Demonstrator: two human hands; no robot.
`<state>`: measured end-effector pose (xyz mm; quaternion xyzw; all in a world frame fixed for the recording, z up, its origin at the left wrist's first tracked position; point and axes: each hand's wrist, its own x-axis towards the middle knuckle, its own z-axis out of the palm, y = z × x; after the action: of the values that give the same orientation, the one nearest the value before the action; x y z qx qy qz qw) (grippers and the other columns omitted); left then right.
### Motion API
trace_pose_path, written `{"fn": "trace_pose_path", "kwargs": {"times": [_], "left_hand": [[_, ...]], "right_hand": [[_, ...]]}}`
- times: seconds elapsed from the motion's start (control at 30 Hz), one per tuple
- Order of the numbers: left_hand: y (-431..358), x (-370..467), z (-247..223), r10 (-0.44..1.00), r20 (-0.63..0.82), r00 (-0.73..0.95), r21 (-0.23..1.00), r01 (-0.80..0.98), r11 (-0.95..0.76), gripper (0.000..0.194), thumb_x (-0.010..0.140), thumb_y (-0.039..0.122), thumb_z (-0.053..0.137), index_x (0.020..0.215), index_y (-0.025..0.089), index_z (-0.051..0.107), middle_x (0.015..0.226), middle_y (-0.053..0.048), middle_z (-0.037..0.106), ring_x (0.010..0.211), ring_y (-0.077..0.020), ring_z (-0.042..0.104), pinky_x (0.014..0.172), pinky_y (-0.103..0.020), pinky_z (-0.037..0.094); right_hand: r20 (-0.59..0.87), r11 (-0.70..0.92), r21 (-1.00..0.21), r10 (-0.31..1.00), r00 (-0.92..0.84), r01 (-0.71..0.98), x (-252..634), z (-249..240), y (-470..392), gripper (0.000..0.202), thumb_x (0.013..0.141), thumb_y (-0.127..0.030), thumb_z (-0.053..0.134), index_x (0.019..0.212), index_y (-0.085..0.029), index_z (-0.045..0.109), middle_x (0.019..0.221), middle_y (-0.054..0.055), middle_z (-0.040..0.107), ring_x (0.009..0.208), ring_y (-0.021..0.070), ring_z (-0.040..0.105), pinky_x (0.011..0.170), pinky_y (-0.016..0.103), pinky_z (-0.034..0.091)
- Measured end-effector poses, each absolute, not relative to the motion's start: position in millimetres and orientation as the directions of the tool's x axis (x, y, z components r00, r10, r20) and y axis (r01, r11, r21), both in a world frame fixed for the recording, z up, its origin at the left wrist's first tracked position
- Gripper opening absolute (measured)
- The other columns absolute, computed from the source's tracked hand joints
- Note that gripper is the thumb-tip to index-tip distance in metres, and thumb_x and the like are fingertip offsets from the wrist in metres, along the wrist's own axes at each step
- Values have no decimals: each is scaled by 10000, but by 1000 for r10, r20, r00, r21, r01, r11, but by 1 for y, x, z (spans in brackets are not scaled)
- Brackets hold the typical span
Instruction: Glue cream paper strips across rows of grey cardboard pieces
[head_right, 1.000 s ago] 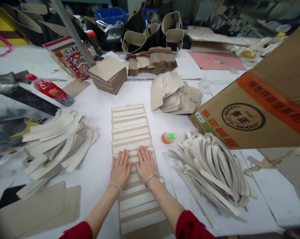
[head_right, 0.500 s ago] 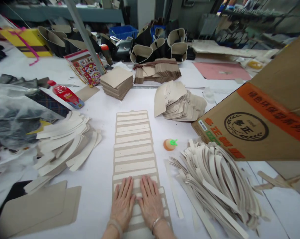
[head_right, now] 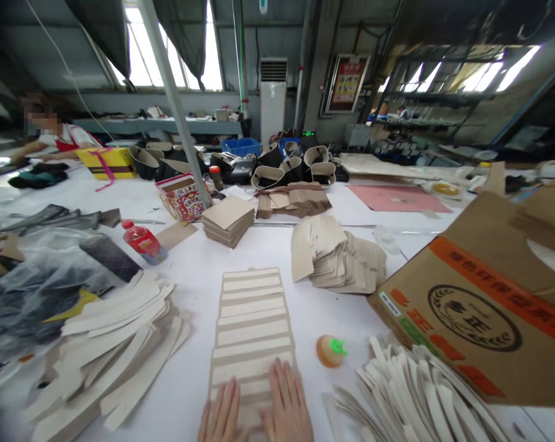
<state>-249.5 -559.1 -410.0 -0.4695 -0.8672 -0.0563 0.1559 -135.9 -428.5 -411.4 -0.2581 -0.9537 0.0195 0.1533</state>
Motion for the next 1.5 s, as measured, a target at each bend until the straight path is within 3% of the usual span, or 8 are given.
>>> {"fn": "trace_pose_path", "kwargs": {"times": [0.07, 0.2, 0.37, 0.57, 0.9, 1.07, 1.23, 1.5], "left_hand": [[-514, -304, -384, 815, 261, -517, -8, 844, 537, 597, 841, 311, 348, 1387, 223, 123, 1415, 0, 311, 1337, -191, 214, 1078, -433, 278], [-424, -395, -351, 751, 250, -612, 58, 783, 619, 513, 877, 311, 269, 1376, 208, 207, 1449, -3, 257, 1346, -209, 191, 1099, -466, 180], [-362, -443, -380, 774, 167, -610, 84, 791, 606, 503, 873, 320, 256, 1362, 204, 276, 1448, -2, 272, 1347, -217, 182, 1104, -469, 147], [-362, -449, -421, 772, 146, -619, 85, 785, 614, 517, 873, 355, 262, 1365, 197, 275, 1459, -28, 243, 1347, -226, 179, 1101, -461, 144], [-360, -448, -398, 749, 106, -654, 107, 756, 645, 558, 866, 401, 272, 1360, 141, 284, 1445, -67, 270, 1341, -237, 201, 1101, -452, 166], [-396, -416, -392, 823, 160, -544, 114, 839, 532, 539, 886, 340, 257, 1394, 252, 101, 1478, 24, 166, 1362, -213, 114, 1108, -463, 155], [-419, -398, -402, 869, 82, -487, 136, 870, 475, 545, 885, 397, 261, 1386, 283, 79, 1464, 32, 204, 1337, -221, 218, 1075, -467, 252], [-493, -345, -409, 908, 227, -353, -6, 932, 364, 628, 842, 325, 346, 1399, 251, 67, 1450, 38, 239, 1310, -199, 283, 1038, -401, 304]], "right_hand": [[188, 789, -165, 614, -766, 592, -188, -386, -379, 622, 878, -388, 313, 1415, -188, 72, 1454, 13, 193, 1330, 211, 218, 1050, 383, 261], [82, 737, -206, 668, -739, 644, -288, -353, -301, 567, 898, -394, 254, 1403, -148, 180, 1470, 19, 143, 1354, 188, 121, 1085, 359, 170], [87, 776, -208, 621, -779, 596, -358, -370, -262, 565, 898, -399, 260, 1405, -166, 174, 1480, 9, 110, 1360, 186, 67, 1091, 374, 94], [30, 782, -213, 605, -796, 586, -354, -410, -253, 595, 892, -488, 228, 1402, -184, 197, 1481, 24, 119, 1360, 201, 69, 1087, 385, 71], [-61, 718, -179, 674, -736, 672, -330, -385, -239, 676, 879, -518, 227, 1392, -80, 201, 1469, 92, 154, 1356, 222, 99, 1095, 394, 58], [46, 787, -217, 600, -799, 578, -294, -388, -288, 633, 885, -522, 217, 1408, -173, 153, 1479, 14, 99, 1360, 201, 79, 1101, 386, 89], [65, 813, -247, 556, -829, 527, -275, -406, -306, 635, 872, -542, 265, 1396, -190, 204, 1458, 34, 205, 1339, 242, 182, 1071, 436, 183], [459, 920, -154, 391, -798, 362, -212, -453, -368, 677, 841, -443, 409, 1408, -304, 66, 1332, 21, 455, 1216, 270, 414, 980, 455, 269]]}}
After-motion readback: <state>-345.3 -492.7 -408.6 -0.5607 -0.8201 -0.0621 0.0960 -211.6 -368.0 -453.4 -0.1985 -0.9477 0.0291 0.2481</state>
